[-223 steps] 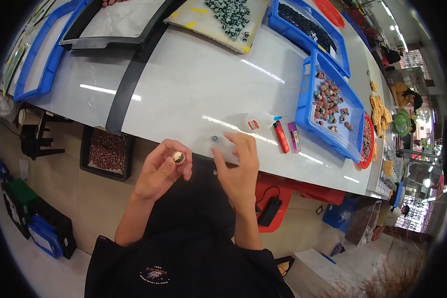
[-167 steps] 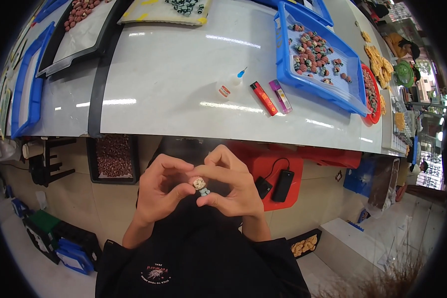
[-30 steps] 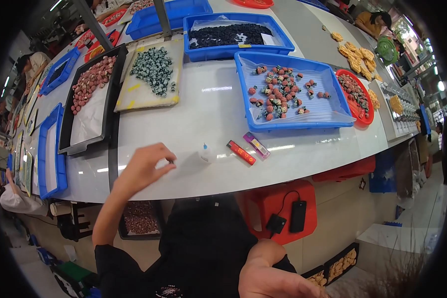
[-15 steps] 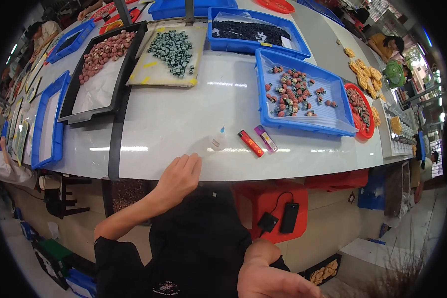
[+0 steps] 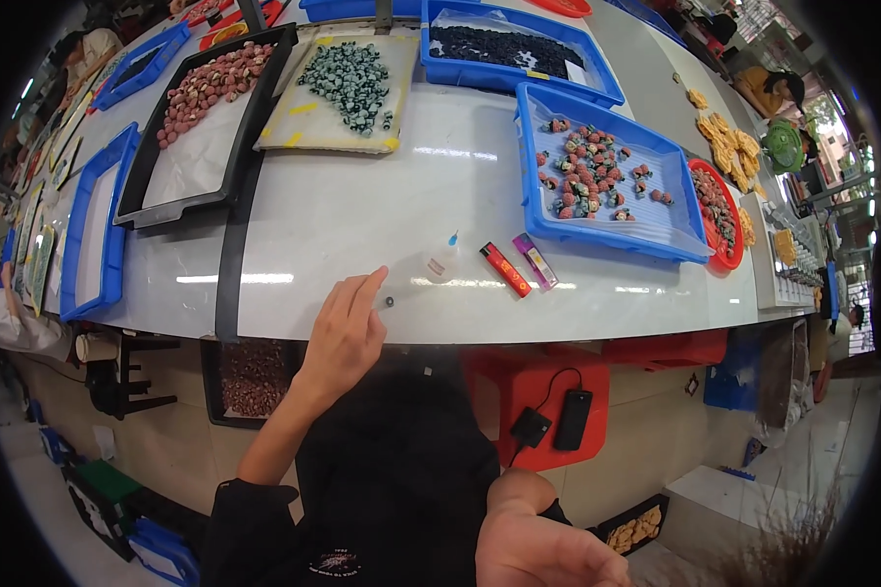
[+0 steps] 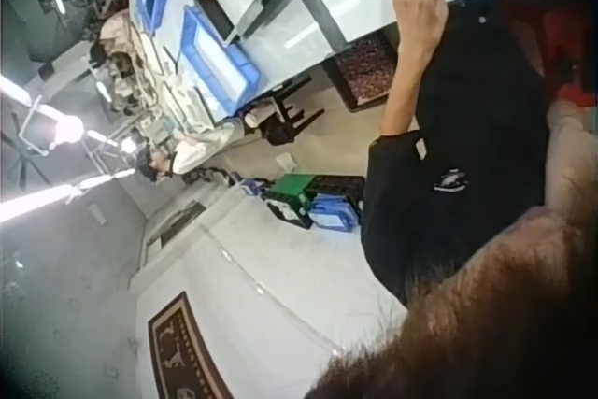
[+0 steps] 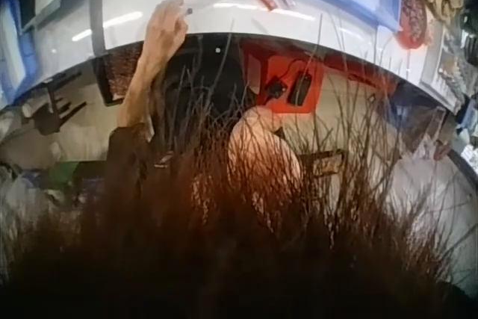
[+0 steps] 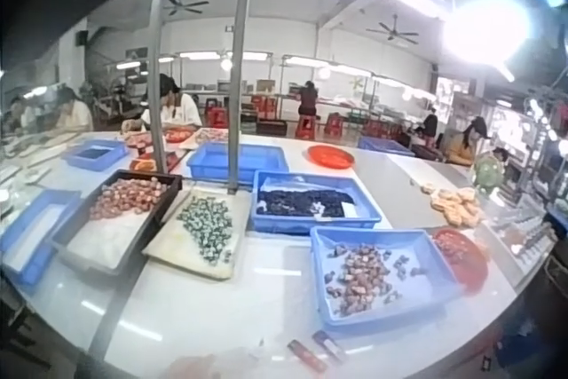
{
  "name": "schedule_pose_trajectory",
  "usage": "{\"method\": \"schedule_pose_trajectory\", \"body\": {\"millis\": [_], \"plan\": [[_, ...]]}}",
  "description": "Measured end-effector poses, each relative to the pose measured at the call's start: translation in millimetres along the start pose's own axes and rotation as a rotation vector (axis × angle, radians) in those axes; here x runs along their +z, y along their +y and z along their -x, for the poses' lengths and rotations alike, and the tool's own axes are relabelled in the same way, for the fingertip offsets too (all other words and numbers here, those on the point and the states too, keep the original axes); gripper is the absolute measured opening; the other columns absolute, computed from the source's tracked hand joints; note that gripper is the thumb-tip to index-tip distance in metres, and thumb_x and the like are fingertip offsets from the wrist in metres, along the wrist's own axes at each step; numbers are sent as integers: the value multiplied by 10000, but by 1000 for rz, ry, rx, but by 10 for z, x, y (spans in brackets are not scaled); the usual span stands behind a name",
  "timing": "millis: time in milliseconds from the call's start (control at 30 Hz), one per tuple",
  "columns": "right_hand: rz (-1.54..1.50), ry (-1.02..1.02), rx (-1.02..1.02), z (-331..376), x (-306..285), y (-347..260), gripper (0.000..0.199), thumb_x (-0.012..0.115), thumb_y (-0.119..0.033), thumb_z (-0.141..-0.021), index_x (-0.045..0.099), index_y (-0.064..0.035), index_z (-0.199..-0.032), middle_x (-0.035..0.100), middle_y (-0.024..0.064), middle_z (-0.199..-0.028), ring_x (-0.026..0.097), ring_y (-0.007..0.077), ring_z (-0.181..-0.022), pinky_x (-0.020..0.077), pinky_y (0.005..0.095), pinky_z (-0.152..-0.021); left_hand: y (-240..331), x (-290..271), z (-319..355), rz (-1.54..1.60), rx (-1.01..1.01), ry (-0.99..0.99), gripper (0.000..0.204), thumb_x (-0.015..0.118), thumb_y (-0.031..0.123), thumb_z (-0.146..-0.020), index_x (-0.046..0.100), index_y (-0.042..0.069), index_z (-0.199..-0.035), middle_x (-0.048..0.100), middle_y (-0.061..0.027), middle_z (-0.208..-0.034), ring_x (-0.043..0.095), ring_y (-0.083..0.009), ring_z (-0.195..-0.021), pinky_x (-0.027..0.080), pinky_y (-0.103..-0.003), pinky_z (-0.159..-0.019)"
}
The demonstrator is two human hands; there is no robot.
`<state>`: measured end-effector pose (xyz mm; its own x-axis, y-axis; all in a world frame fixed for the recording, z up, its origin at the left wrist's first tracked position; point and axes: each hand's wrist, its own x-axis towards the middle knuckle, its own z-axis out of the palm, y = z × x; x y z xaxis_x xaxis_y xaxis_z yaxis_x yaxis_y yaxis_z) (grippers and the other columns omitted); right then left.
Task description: The person assembles small figurines by taking figure parts from trays, applying glue from a bottle onto the pieces, joining the components together by hand, and placing the assembled figures into a tray.
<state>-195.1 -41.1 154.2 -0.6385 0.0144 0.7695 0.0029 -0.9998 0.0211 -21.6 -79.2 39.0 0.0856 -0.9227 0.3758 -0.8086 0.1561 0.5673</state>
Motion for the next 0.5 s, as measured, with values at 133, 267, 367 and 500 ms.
{"method": "schedule_pose_trajectory", "body": {"millis": [133, 267, 367, 500], "plan": [[-39, -66, 96, 1, 24, 18, 315, 523, -63, -895, 516, -46, -1210, 572, 39, -1247, 595, 120, -1048, 508, 247, -796, -9, -33, 39, 46, -116, 53, 437, 595, -49, -747, 536, 8, -1176, 566, -143, -1003, 580, -290, -900, 482, -362, -778], [12, 107, -117, 140, -22, 15, 316, 534, -69, -894, 520, -48, -1209, 576, 34, -1234, 598, 113, -1011, 507, 237, -759, -4, 33, 40, 9, -112, 44, 325, 655, -2, -750, 576, 0, -1065, 574, -119, -941, 586, -272, -868, 483, -351, -749], [-27, 99, -81, 159, -35, -6, 354, 529, -65, -898, 502, -66, -1251, 578, 32, -1225, 593, 130, -1037, 497, 254, -823, 12, 81, 32, -7, -163, 52, 235, 693, 34, -750, 597, 3, -963, 570, -100, -892, 589, -255, -830, 481, -344, -722], [-80, 77, -55, 184, -45, 37, 326, 537, -50, -866, 513, -63, -1190, 576, 35, -1162, 586, 133, -984, 491, 257, -789, -5, 107, 34, 12, -158, 49, 182, 686, 21, -753, 615, 15, -920, 562, -90, -867, 585, -250, -797, 478, -334, -701]]}}
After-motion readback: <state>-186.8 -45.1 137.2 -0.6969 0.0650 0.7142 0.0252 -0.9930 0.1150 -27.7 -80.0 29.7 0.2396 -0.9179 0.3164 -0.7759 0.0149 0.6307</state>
